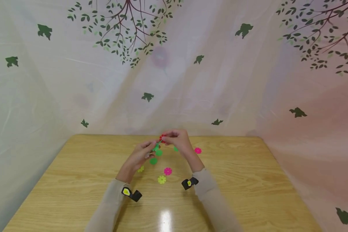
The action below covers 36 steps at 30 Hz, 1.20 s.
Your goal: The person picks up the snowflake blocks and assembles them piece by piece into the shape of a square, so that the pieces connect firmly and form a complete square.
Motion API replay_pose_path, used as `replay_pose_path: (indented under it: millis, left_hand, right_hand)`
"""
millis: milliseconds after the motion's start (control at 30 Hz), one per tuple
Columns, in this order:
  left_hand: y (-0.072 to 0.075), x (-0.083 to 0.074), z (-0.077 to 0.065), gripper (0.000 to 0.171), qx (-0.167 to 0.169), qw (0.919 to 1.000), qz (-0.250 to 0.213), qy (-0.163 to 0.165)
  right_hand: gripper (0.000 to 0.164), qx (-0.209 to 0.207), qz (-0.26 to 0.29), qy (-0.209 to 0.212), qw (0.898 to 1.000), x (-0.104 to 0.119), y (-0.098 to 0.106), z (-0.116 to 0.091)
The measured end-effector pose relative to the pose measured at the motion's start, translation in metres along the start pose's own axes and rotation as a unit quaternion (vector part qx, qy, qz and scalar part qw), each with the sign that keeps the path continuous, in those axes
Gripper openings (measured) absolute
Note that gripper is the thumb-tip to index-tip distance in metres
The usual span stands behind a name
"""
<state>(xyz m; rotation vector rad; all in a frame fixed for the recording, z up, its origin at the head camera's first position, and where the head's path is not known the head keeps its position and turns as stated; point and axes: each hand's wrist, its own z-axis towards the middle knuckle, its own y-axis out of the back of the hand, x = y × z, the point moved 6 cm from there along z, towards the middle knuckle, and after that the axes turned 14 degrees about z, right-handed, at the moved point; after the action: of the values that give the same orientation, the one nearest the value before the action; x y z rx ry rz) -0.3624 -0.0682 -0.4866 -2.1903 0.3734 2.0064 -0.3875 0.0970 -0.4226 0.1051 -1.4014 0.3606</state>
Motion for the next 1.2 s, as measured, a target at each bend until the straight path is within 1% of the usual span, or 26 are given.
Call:
replay_pose_path:
  millis: [167, 233, 333, 400, 500, 667, 733, 800, 933, 1033, 1133, 1200]
  left_hand:
    - [-0.004, -0.004, -0.002, 0.044, 0.048, 0.9984, -0.004, -0.029]
    - [-0.006, -0.005, -0.003, 0.044, 0.064, 0.9974, 0.001, -0.032]
    - [-0.008, -0.005, -0.003, 0.042, 0.074, 0.9969, -0.001, -0.028]
    - [-0.009, -0.006, -0.003, 0.041, 0.070, 0.9972, -0.004, -0.025]
    - [-0.009, -0.006, -0.001, 0.035, 0.064, 0.9974, -0.012, -0.029]
    - [-0.008, -0.005, 0.000, 0.031, 0.057, 0.9977, -0.005, -0.035]
    - [-0.006, -0.004, 0.000, 0.033, 0.054, 0.9981, 0.000, -0.030]
    - [-0.004, -0.003, 0.001, 0.036, 0.044, 0.9988, 0.002, -0.021]
    - [0.004, -0.001, 0.003, 0.039, 0.014, 0.9999, 0.000, -0.006]
    - [0.011, 0.001, 0.003, 0.039, -0.009, 0.9999, -0.011, 0.002]
    - [0.015, 0.001, 0.002, 0.037, -0.026, 0.9993, -0.025, 0.011]
    - [0.017, 0.002, 0.001, 0.037, -0.031, 0.9989, -0.033, 0.016]
  right_hand:
    - [0.021, 0.016, -0.046, -0.016, 0.999, 0.003, 0.001, 0.004]
    - [0.021, 0.027, -0.069, -0.022, 0.997, 0.003, 0.000, 0.007]
    - [0.022, 0.040, -0.092, -0.034, 0.994, 0.002, -0.002, 0.011]
    - [0.024, 0.050, -0.103, -0.039, 0.993, 0.002, -0.005, 0.013]
    - [0.024, 0.061, -0.113, -0.039, 0.991, 0.002, -0.009, 0.016]
    - [0.021, 0.078, -0.130, -0.040, 0.988, 0.003, -0.013, 0.018]
    - [0.023, 0.081, -0.141, -0.042, 0.986, 0.003, -0.012, 0.019]
    - [0.026, 0.082, -0.152, -0.041, 0.984, 0.002, -0.008, 0.019]
    - [0.029, 0.094, -0.167, -0.045, 0.980, -0.006, 0.002, 0.016]
    - [0.030, 0.132, -0.190, -0.070, 0.970, -0.017, 0.006, 0.007]
    - [0.030, 0.181, -0.214, -0.106, 0.954, -0.031, 0.009, -0.006]
    - [0.028, 0.210, -0.224, -0.124, 0.944, -0.041, 0.011, -0.013]
